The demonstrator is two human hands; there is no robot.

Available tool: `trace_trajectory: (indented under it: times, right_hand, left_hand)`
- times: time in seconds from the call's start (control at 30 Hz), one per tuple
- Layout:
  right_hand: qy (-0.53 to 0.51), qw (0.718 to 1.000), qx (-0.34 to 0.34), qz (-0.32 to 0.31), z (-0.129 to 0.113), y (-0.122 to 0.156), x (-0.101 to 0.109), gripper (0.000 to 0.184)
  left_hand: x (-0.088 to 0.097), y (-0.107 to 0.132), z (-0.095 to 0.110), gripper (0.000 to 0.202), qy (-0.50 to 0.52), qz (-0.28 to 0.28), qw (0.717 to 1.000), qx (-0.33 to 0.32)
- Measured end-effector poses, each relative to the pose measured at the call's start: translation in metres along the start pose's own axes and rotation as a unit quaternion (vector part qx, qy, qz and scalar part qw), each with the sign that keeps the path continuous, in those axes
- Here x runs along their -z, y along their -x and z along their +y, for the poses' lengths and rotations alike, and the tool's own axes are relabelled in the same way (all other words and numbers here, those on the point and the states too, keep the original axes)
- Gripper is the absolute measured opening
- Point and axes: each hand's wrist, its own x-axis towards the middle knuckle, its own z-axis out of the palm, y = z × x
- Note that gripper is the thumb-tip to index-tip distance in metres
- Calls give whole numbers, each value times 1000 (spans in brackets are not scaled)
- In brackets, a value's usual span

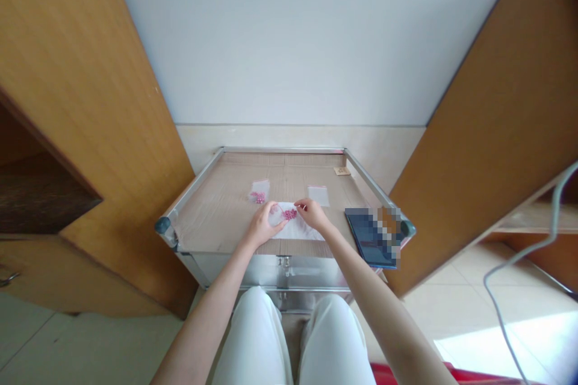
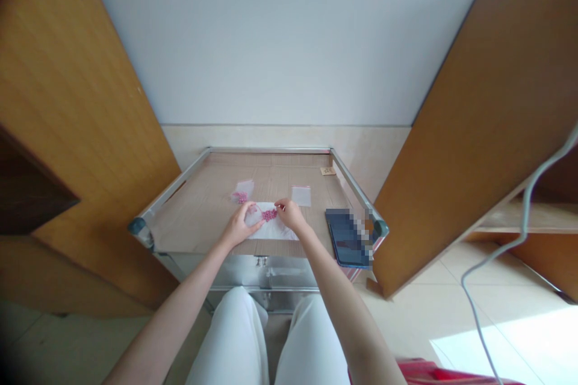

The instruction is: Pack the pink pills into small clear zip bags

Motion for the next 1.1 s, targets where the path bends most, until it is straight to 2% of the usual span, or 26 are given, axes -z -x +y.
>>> trace_trajectory:
  times: [0.27, 0.43, 0.6, 0.73, 0.87, 1.0, 1.1]
  right_hand:
    - [103, 992, 48, -56, 7, 1, -4, 24]
    - [118, 991, 54, -42, 9, 3, -6, 21]
    - [78, 997, 26, 5, 11, 4, -4, 15]
    - [-27, 999, 0, 39, -1, 6, 0, 14]
    - [-107, 994, 24, -5, -21, 9, 3, 16]
    - [-110, 990, 59, -72, -34, 8, 3, 17]
    - [-113, 987, 59, -95, -36, 5, 0, 17]
  left_hand:
    - [1, 0, 0, 40, 3, -9, 1000, -3]
    - [1, 0, 0, 41, 6, -10, 1000, -2]
    - [1, 1, -1, 40, 8, -9, 1000, 0]
    - [0, 0, -1, 41, 8, -11, 1000, 0]
    - [-2, 0, -1, 42, 5, -5, 1000, 1]
    - [-3, 0, -3, 42, 2, 4, 1000, -7]
    - [-4, 1, -4, 43, 4, 5, 1000, -14]
